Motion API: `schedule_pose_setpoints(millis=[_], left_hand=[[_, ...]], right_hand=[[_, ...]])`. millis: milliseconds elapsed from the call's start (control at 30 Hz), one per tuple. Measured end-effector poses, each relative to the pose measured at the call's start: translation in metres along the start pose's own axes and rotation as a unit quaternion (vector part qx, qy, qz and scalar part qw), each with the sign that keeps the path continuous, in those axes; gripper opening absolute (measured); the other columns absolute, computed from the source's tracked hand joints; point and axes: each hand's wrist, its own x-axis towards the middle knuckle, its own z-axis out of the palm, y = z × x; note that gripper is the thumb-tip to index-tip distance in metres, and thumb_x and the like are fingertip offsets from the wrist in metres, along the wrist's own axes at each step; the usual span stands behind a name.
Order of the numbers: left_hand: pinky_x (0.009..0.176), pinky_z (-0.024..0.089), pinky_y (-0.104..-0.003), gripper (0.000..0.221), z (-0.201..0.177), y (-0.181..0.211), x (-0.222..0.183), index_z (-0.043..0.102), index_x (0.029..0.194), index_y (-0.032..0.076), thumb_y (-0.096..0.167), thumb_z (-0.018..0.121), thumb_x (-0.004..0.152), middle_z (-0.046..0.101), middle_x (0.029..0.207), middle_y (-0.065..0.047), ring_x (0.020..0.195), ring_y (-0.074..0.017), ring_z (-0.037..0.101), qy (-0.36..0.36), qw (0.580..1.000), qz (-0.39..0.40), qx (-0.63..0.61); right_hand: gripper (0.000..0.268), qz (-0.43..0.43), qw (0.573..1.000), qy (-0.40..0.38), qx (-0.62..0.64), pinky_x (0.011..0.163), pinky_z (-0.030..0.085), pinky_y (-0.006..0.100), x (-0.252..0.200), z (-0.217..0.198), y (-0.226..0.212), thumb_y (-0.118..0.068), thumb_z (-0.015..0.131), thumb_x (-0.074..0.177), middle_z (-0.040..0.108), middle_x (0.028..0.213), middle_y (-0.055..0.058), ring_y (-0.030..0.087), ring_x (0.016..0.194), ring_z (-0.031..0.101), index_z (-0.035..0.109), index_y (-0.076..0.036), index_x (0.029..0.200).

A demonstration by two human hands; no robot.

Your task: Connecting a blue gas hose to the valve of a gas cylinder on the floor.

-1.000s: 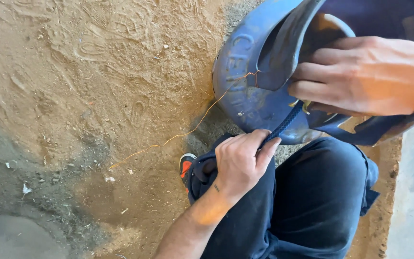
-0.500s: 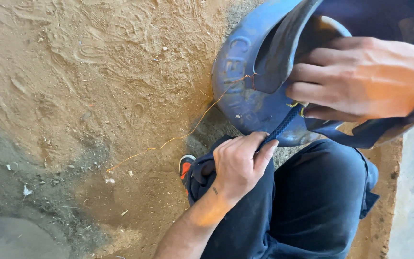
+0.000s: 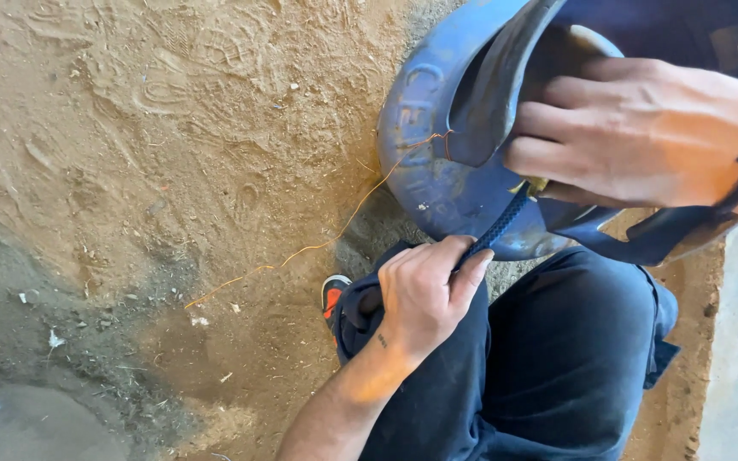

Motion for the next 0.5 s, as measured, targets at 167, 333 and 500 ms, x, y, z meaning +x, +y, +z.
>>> schedule_pose_setpoints(millis=[167,333,500], left_hand=[[0.055,0.048,-0.038,0.031,0.001,0.000,0.000,0.067,0.093,0.011,0.038,0.055,0.103,0.068,0.068,-0.004,0.060,-0.0280,0.066,0.002,1.000,-0.004,-0.007],[0.056,0.048,-0.039,0.030,0.001,0.000,0.001,0.067,0.093,0.011,0.038,0.056,0.102,0.067,0.067,-0.005,0.060,-0.0283,0.066,-0.004,1.000,-0.010,-0.005],[0.055,0.048,-0.038,0.031,0.001,0.000,0.001,0.067,0.093,0.010,0.037,0.055,0.103,0.067,0.068,-0.004,0.060,-0.0273,0.066,-0.002,1.000,-0.003,-0.014]], right_hand=[[0.020,-0.023,0.996,0.015,0.088,0.078,0.058,0.042,-0.006,0.014,0.006,-0.048,0.053,0.094,0.058,0.109,-0.003,0.025,0.093,0.064,0.054,-0.032,0.105],[0.057,-0.005,0.993,0.071,0.089,0.075,0.060,0.040,-0.005,0.012,0.003,-0.062,0.063,0.080,0.059,0.101,-0.002,0.024,0.085,0.064,0.051,-0.029,0.125],[0.021,0.030,0.990,0.012,0.136,0.076,0.061,0.040,-0.002,0.013,0.005,-0.053,0.058,0.092,0.059,0.104,-0.007,0.023,0.094,0.063,0.055,-0.033,0.098]])
